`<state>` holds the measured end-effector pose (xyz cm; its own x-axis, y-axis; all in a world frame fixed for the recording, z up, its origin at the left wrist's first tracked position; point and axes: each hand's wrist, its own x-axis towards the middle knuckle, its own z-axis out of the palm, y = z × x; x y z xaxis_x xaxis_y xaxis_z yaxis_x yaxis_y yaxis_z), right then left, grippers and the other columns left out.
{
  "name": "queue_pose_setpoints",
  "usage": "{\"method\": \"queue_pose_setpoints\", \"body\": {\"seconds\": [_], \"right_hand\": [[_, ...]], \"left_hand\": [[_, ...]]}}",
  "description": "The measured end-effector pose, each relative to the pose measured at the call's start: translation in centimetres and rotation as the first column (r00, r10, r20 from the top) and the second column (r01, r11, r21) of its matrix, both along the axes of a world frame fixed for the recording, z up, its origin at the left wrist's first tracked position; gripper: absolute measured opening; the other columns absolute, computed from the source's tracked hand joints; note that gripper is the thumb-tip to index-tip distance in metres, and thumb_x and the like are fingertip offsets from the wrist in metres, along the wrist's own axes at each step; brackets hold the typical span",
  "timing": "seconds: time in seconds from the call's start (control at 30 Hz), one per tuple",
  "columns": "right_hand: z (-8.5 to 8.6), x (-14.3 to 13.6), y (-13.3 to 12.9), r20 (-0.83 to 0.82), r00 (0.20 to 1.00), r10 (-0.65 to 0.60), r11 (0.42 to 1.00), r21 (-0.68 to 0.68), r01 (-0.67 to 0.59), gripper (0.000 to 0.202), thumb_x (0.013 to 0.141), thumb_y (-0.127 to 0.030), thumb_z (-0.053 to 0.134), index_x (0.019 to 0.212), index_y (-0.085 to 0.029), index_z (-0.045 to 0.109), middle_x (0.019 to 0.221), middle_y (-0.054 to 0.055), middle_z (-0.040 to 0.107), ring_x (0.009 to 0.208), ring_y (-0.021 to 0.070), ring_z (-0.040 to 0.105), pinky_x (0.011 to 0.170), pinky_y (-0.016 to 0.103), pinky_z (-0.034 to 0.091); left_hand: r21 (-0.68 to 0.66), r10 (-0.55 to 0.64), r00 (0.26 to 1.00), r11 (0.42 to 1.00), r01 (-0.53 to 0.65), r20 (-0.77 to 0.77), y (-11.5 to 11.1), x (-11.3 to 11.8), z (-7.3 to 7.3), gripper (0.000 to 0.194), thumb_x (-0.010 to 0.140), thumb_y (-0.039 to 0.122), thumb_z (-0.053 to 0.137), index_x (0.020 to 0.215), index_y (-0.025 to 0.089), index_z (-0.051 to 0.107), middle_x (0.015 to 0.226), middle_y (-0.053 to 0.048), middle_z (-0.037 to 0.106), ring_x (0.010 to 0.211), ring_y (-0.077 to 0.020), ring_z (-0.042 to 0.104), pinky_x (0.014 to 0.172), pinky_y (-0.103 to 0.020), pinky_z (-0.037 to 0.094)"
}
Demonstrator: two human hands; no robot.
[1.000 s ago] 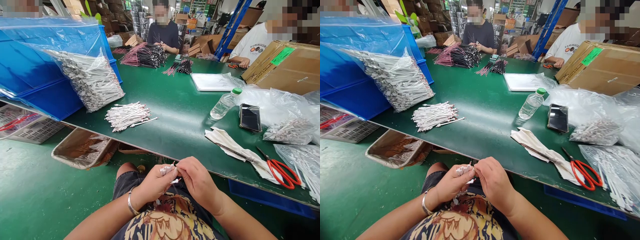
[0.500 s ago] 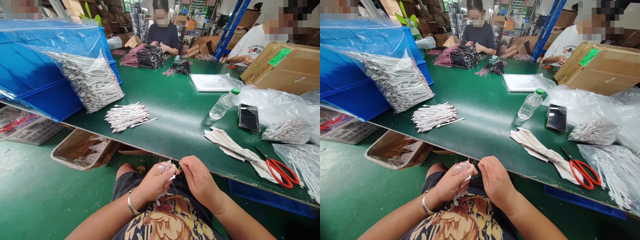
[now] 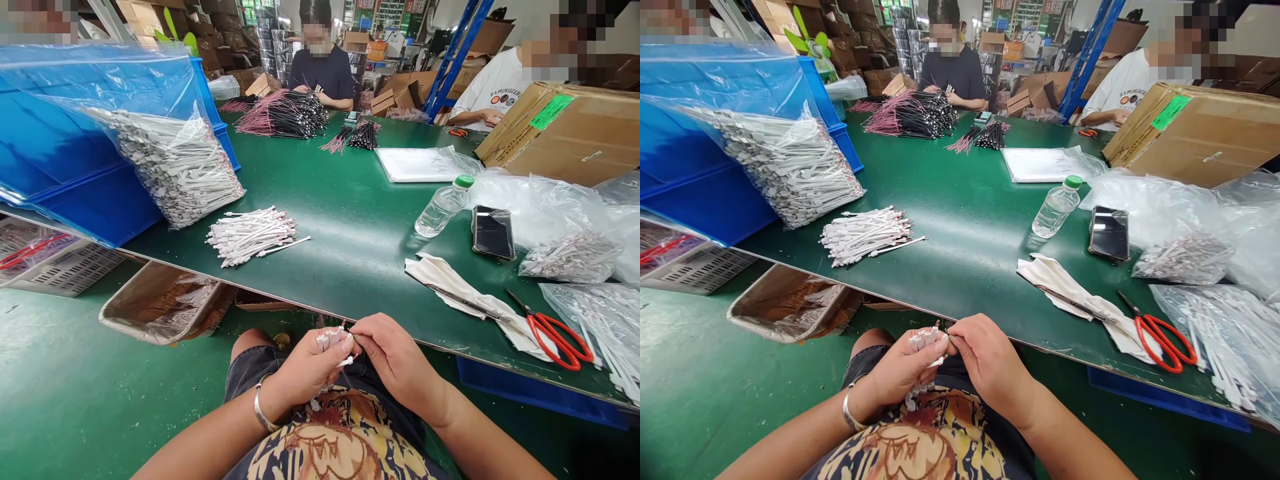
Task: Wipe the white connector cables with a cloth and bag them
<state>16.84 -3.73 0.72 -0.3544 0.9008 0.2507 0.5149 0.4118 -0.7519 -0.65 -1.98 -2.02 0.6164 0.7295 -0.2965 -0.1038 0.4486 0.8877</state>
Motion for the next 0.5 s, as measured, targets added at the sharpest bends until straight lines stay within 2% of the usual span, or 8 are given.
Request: {"method": "queue_pose_setpoints", "body": {"seconds": [0.1,0.33,0.43,0.5], "right_hand": [[0.1,0.0,0.0,0.023,1.0,0.007,1.0,-0.007,-0.007,0.018,0.092,-0.016,0.037,0.087,-0.021,0.054,0.082,0.003,0.058,0.079,0.0162,0.051,0.075,0.033,0.044],[0.2,0.0,-0.2,0.02,1.0,0.017,1.0,-0.017,-0.017,0.017,0.092,-0.015,0.036,0.088,-0.02,0.052,0.085,0.004,0.058,0.081,0.0161,0.05,0.076,0.033,0.043],[0.0,0.6,-0.4,0.015,0.999,-0.034,0.999,-0.01,0.034,0.016,0.092,-0.016,0.038,0.093,-0.02,0.053,0.087,0.004,0.059,0.083,0.0159,0.051,0.077,0.033,0.043],[-0.5,1.9,-0.9,0.025,0.993,-0.119,0.993,-0.014,0.12,0.015,0.091,-0.018,0.04,0.094,-0.021,0.055,0.089,0.004,0.06,0.084,0.0159,0.053,0.078,0.032,0.044]], "left_hand": [[0.013,-0.007,1.0,1.0,0.007,-0.011,0.1,0.0,0.2,0.034,0.083,0.047,0.052,0.079,0.013,0.056,0.043,0.008,0.032,0.039,-0.0046,0.026,0.038,-0.019,0.02],[0.023,-0.013,0.999,1.0,0.014,-0.034,0.1,0.0,0.2,0.034,0.083,0.047,0.052,0.08,0.013,0.058,0.043,0.008,0.034,0.039,-0.0048,0.028,0.039,-0.018,0.023],[0.041,-0.018,0.997,0.999,0.021,-0.075,0.2,-0.1,0.4,0.034,0.083,0.047,0.052,0.082,0.013,0.06,0.044,0.007,0.036,0.04,-0.0048,0.03,0.04,-0.018,0.025],[0.048,-0.011,0.994,0.999,0.016,-0.106,0.4,-0.2,0.5,0.035,0.083,0.047,0.051,0.082,0.013,0.061,0.045,0.007,0.036,0.04,-0.0047,0.031,0.04,-0.018,0.023]]}}
